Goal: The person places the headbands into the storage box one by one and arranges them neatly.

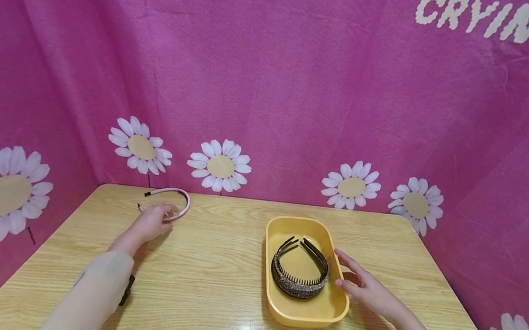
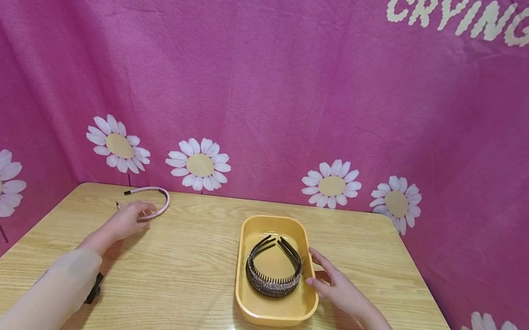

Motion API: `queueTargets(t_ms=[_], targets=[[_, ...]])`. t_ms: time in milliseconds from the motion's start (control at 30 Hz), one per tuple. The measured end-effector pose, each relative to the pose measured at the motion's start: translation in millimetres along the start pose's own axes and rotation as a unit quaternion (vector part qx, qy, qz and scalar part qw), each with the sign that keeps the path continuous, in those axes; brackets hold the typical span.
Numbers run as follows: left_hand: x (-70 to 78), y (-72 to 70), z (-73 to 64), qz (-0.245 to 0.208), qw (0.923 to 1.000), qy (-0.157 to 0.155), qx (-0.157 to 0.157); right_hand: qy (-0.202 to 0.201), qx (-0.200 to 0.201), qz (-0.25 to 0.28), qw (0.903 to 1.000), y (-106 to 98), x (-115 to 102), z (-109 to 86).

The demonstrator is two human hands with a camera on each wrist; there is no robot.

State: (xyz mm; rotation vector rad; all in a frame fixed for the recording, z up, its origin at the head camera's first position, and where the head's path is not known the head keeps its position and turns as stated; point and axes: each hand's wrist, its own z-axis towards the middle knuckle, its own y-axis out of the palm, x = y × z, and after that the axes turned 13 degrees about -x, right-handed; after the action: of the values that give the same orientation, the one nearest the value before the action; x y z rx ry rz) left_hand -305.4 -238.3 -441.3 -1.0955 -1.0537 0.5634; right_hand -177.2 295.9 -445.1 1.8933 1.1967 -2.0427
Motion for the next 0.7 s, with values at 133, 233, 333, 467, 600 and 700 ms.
queueTargets(t_ms=[133,233,333,467,600,700], targets=[[-0.7,0.0,1.2,0.003,1.0,-0.003,-0.003,0.004,0.006,-0.008,0.9999,-0.4,-1.0,0.3],[-1.7,0.5,1.7,0.007,1.0,-0.004,-0.001,0.006,0.007,-0.003,1.0,-0.7,-0.8,0.1],[-2.6,1.6,2.2,0.015,0.9999,-0.002,0.004,0.007,0.004,0.002,1.0,-0.7,-0.6,0.0],[-3.4,3.7,2.9,0.032,0.9995,0.002,0.006,0.009,0.001,0.004,1.0,-0.4,-0.8,-0.3],[-2.3,4.2,2.4,0.042,0.9991,-0.008,0.002,0.003,-0.002,0.005,1.0,-0.1,-1.6,-1.1],[-0.6,3.3,1.0,0.05,0.9986,-0.015,-0.001,-0.002,-0.001,0.0,1.0,-0.1,-2.2,-1.3]])
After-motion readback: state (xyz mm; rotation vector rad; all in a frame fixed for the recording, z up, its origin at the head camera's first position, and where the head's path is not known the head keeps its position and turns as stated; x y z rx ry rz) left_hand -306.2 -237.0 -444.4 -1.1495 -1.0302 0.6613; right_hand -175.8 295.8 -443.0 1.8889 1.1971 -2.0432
